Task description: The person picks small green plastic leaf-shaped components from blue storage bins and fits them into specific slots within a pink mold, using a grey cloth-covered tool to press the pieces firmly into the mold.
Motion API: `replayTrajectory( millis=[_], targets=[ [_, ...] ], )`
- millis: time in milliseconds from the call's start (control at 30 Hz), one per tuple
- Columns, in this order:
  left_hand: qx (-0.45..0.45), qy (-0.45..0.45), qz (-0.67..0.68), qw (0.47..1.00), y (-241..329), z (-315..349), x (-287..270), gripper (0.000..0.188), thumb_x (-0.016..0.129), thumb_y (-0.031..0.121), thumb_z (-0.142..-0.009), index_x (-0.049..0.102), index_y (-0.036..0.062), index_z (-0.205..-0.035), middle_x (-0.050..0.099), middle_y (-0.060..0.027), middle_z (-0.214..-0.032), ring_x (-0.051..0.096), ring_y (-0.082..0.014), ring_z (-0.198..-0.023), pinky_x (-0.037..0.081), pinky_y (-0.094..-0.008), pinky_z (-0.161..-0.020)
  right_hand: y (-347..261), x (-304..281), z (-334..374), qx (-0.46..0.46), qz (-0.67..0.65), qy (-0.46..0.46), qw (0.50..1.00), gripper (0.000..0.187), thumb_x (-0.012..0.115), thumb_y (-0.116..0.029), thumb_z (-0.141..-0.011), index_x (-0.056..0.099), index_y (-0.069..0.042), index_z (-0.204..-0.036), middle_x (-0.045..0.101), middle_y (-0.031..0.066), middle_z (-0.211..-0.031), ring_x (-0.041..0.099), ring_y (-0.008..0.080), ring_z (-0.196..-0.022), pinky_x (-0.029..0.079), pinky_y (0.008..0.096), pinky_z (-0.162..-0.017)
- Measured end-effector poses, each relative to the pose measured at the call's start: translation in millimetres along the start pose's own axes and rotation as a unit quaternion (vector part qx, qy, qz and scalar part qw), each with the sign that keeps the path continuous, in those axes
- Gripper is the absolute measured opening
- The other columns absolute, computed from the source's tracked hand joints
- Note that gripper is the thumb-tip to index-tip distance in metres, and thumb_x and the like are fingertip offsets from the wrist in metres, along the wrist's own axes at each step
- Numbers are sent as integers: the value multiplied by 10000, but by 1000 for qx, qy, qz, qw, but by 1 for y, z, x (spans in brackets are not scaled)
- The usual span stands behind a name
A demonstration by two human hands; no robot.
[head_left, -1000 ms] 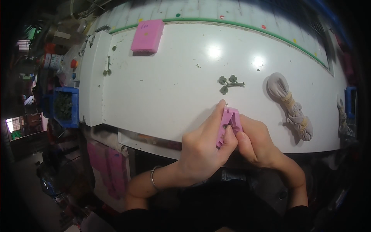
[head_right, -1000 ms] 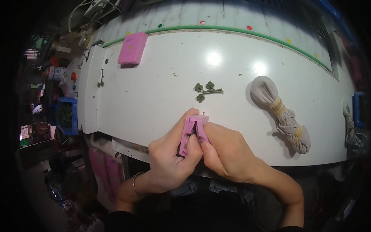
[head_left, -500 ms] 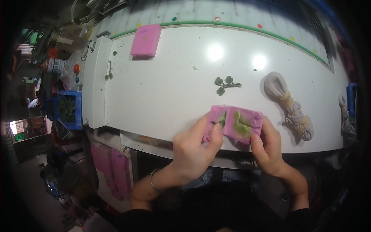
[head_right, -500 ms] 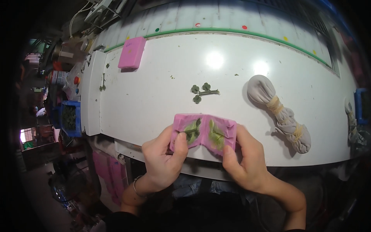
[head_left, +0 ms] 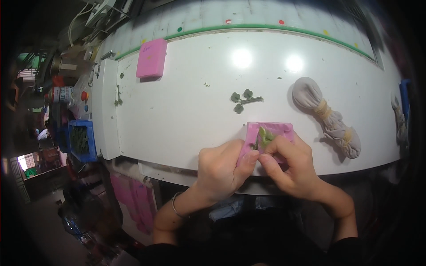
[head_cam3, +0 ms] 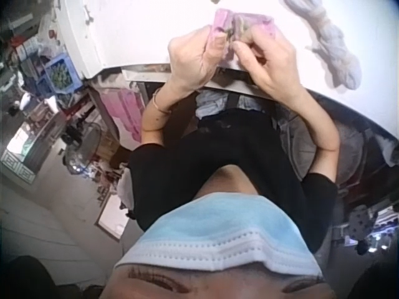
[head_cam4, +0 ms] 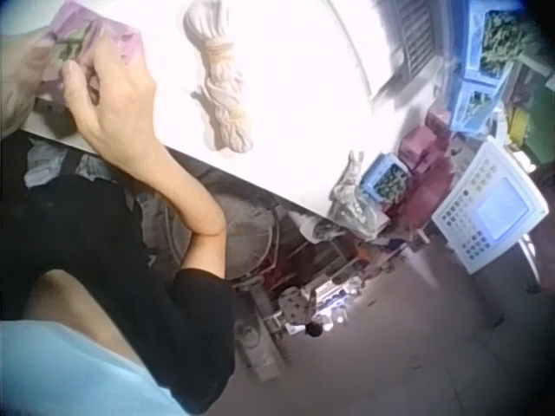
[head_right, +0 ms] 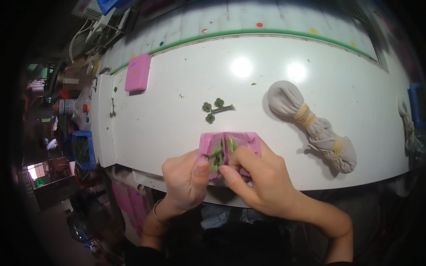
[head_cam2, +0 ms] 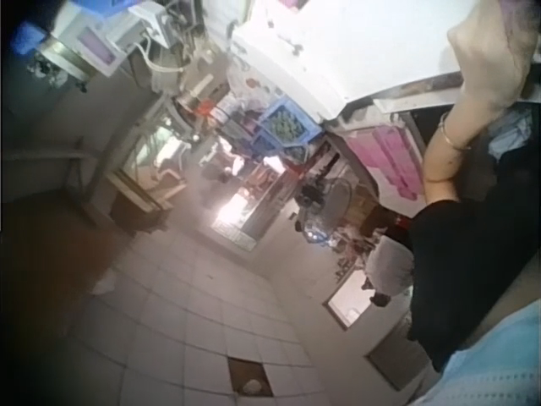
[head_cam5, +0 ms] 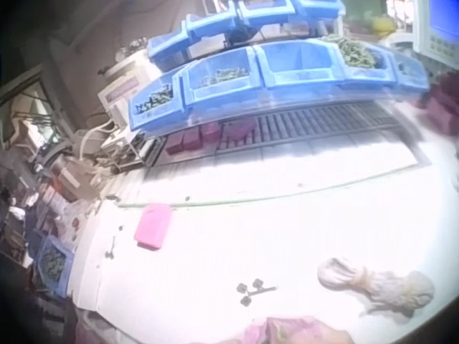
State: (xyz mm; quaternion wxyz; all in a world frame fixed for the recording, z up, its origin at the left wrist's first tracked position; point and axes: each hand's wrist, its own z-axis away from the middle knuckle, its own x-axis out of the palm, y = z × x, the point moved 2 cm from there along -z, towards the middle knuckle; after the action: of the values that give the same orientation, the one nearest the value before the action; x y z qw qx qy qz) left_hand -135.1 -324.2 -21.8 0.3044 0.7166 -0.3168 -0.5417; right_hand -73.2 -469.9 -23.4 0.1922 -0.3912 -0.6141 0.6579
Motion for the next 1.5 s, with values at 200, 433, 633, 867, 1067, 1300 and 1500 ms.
replayTrajectory(
  millis=[200, 433, 633, 867, 1067, 1300, 1500],
  targets=[
    [24, -2, 3, 1000, 5, -8, 2, 274, 577, 189, -862, 502, 21, -659, 450, -94, -533, 456, -237, -387, 364, -323, -367, 2, -2, -3, 10, -27, -8, 1000, 157, 655, -88, -777, 535, -14, -710, 482, 98, -714, 464, 180, -565, 380, 278, -500],
    [32, -17, 24, 999, 2, -10, 4, 266, 580, 175, -857, 500, 21, -656, 454, -90, -533, 462, -232, -391, 373, -322, -369, 10, -3, -6, 14, -67, -13, 998, 138, 637, -67, -780, 533, -17, -704, 469, 92, -707, 453, 162, -556, 367, 265, -497],
    [25, -30, 14, 999, 5, -10, 5, 283, 584, 170, -854, 475, 26, -636, 446, -92, -522, 458, -230, -390, 370, -321, -366, 10, 3, -3, 26, -65, 9, 998, 113, 611, -38, -743, 522, -20, -674, 463, 74, -672, 431, 129, -515, 352, 264, -468],
    [15, -13, 1, 1000, 4, -9, 3, 270, 569, 157, -859, 484, 30, -635, 449, -91, -522, 458, -233, -392, 370, -320, -370, 11, 6, -1, 21, -52, 60, 997, 131, 629, -53, -731, 524, -14, -663, 473, 74, -654, 448, 138, -507, 361, 273, -462],
    [9, 5, 13, 1000, 8, -10, 2, 259, 578, 169, -852, 509, 29, -645, 451, -91, -521, 450, -239, -391, 368, -324, -375, 9, 5, -1, 22, -31, 67, 997, 115, 617, -67, -767, 553, -6, -692, 500, 79, -653, 474, 140, -526, 378, 275, -481],
    [31, 93, -63, 993, -3, -3, -4, 425, 652, 395, -802, 540, -15, -792, 537, -125, -703, 527, -229, -535, 423, -308, -467, 9, 5, 5, 122, -114, 39, 985, 149, 555, -79, -832, 569, 3, -708, 518, 73, -645, 480, 119, -522, 377, 262, -479],
    [-79, 119, 384, 912, -3, -4, 20, 996, 512, 745, -690, 376, -65, -1254, 463, -165, -1171, 507, -283, -1099, 458, -384, -879, -14, 21, 19, 93, -291, -31, 952, 254, 378, -114, -948, 530, 34, -809, 549, 86, -702, 527, 102, -529, 424, 201, -488]
  ],
)
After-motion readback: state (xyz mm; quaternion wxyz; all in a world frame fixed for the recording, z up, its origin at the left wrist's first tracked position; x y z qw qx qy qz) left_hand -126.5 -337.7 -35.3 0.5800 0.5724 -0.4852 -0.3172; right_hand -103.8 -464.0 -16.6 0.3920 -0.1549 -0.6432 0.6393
